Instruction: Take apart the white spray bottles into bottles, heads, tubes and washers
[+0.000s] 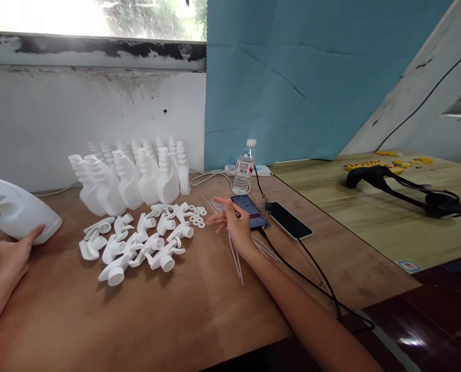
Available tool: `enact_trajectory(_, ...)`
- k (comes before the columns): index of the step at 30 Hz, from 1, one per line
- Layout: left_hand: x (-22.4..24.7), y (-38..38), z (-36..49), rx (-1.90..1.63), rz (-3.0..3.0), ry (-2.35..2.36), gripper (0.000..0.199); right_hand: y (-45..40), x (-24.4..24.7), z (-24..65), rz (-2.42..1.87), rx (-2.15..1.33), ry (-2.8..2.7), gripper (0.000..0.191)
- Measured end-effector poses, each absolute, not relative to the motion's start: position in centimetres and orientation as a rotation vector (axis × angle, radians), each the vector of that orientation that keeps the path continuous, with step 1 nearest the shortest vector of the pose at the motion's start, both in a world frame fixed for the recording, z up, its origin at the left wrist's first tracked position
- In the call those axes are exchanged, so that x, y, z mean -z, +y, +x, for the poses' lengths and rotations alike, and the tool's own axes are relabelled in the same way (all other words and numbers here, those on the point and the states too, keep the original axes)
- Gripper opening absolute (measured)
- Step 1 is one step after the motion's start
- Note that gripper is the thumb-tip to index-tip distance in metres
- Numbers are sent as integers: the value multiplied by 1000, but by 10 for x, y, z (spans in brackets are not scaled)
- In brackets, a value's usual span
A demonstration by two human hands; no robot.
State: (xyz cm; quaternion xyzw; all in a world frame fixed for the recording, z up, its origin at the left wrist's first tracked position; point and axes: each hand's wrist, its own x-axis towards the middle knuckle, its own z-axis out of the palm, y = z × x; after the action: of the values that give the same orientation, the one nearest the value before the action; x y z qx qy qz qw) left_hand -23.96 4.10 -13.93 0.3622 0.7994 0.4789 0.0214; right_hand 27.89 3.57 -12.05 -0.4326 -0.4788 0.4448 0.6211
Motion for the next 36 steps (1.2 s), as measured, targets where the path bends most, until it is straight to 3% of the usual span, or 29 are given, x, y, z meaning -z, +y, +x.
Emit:
enact_trajectory(3,123,29,-227,-1536,1083,2654,40,32,121,277,-993,-985,-1158,51)
enact_trajectory(8,98,4,-183,-1584,2142,2569,43,24,124,275,-973,-973,-1368,46)
enact_trajectory(12,99,-6,-143,-1690,2884,2106,44,15,126,273,-883,-1025,-1563,48)
enact_trajectory(16,105,-17,-116,-1507,3397,1676,43,7,120,269,-805,-1112,-1707,61)
enact_trajectory(19,108,-26,-105,-1348,3478,1710,47,4,113,264,-825,-1231,-1794,60)
enact_trajectory(22,109,-30,-97,-1262,3402,1772,48,1,107,259,-963,-1309,-1814,43)
enact_trajectory(25,103,-30,-94,-1231,3405,1668,50,-4,104,257,-1059,-1239,-1822,30)
enact_trajectory(30,77,-31,-99,-1285,3535,1331,46,-14,96,257,-1028,-1135,-1918,24)
enact_trajectory(36,57,-44,-105,-1455,3297,1283,44,-19,90,259,-886,-870,-2079,15)
